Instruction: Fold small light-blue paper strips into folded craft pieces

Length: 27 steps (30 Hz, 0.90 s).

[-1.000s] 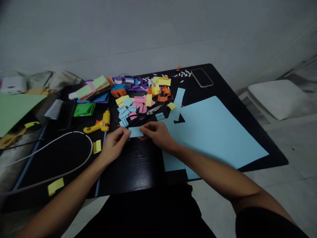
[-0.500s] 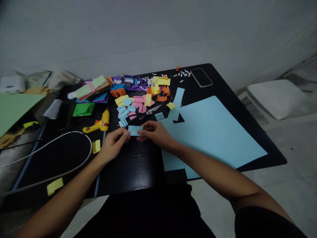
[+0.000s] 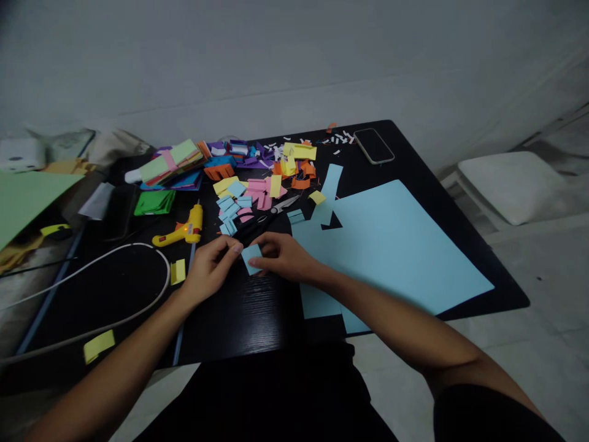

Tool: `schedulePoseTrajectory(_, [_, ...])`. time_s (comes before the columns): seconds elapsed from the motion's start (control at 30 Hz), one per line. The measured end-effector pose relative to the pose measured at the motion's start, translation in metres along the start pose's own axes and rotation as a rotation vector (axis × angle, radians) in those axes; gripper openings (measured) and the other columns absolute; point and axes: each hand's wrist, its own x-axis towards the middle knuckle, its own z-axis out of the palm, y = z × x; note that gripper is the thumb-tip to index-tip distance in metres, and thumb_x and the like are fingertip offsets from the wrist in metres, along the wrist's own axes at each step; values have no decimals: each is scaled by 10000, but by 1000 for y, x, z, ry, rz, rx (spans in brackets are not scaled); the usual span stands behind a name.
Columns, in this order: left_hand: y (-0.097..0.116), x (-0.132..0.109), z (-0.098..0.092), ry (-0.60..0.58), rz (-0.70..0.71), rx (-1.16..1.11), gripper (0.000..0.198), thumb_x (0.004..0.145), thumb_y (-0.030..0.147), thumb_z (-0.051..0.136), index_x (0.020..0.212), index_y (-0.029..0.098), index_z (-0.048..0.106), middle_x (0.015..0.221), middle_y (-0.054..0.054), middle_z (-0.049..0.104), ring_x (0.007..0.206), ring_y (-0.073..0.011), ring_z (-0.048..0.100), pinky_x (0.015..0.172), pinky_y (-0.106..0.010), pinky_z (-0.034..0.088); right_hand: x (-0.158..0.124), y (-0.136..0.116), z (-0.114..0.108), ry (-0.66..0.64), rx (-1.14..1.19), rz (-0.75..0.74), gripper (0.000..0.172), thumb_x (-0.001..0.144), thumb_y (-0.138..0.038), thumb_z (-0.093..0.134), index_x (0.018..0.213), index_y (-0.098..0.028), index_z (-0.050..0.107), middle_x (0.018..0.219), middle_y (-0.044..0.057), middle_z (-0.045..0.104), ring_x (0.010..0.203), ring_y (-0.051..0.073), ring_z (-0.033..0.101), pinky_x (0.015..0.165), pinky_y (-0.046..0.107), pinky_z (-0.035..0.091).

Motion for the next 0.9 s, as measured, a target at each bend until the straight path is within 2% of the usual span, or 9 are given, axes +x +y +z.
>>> schedulePoseTrajectory(0.1, [-2,-1,0,-3,3,3,277,1045,343,542,829,183,607,737,13,597,681,-135,548,675,-264,431,-1,-2,-2,78,-129,-96,304,872,-338,779,1125,-190,700,756,-22,716,695,142,690,677,286,590])
schedulePoseTrajectory(0.17, [-3,-1,0,3,-4,6,284,1048,351,541,826,185,600,742,11,598,689,-139,551,681,-270,433,-2,-3,-3,106,-198,-159,284,921,-306,708,1187,-207,702,837,0,740,727,141,684,685,283,565])
schedulePoseTrajectory(0.27, [-4,0,0,23,-9,9,283,1050,362,541,839,186,608,754,8,604,704,-146,558,690,-275,435,-3,-3,-3,102,-212,-203,277,903,-234,676,1177,-217,712,931,19,766,789,150,697,733,302,566])
schedulePoseTrajectory(0.43, [-4,1,0,44,-22,11,279,1050,371,538,854,190,620,765,5,616,719,-153,574,707,-279,446,-2,-3,-2,84,-159,-204,285,843,-162,631,1098,-225,742,931,15,778,791,158,715,750,324,598])
schedulePoseTrajectory(0.57, [-3,1,1,48,-33,6,281,1045,377,547,848,191,620,764,3,625,715,-154,578,704,-278,446,-2,-1,-1,80,-144,-209,253,832,-204,704,1080,-226,750,948,20,787,842,171,740,793,333,604])
schedulePoseTrajectory(0.67, [-2,-1,2,46,-38,-9,283,1045,374,550,849,188,631,767,-3,628,719,-154,581,699,-280,443,-2,1,0,138,-191,-229,191,842,-279,753,1025,-222,755,953,31,792,866,180,747,795,327,595])
schedulePoseTrajectory(0.73, [1,-2,2,51,-35,-26,251,1045,361,549,907,184,661,826,-20,662,761,-160,603,724,-285,458,-3,2,1,213,-264,-258,171,854,-308,754,999,-218,750,928,33,790,834,180,742,769,319,583])
schedulePoseTrajectory(0.8, [3,-4,1,44,-26,-75,197,1039,337,551,1058,185,675,889,-33,683,797,-163,623,750,-290,480,-4,3,2,294,-344,-292,144,865,-308,741,976,-217,731,890,27,782,798,179,732,739,307,567])
schedulePoseTrajectory(0.9, [6,-7,1,-15,-3,-165,305,993,291,605,1281,194,590,887,-18,659,769,-156,621,743,-289,507,-4,4,3,370,-456,-311,66,867,-271,701,906,-219,691,792,6,747,712,170,697,674,290,533])
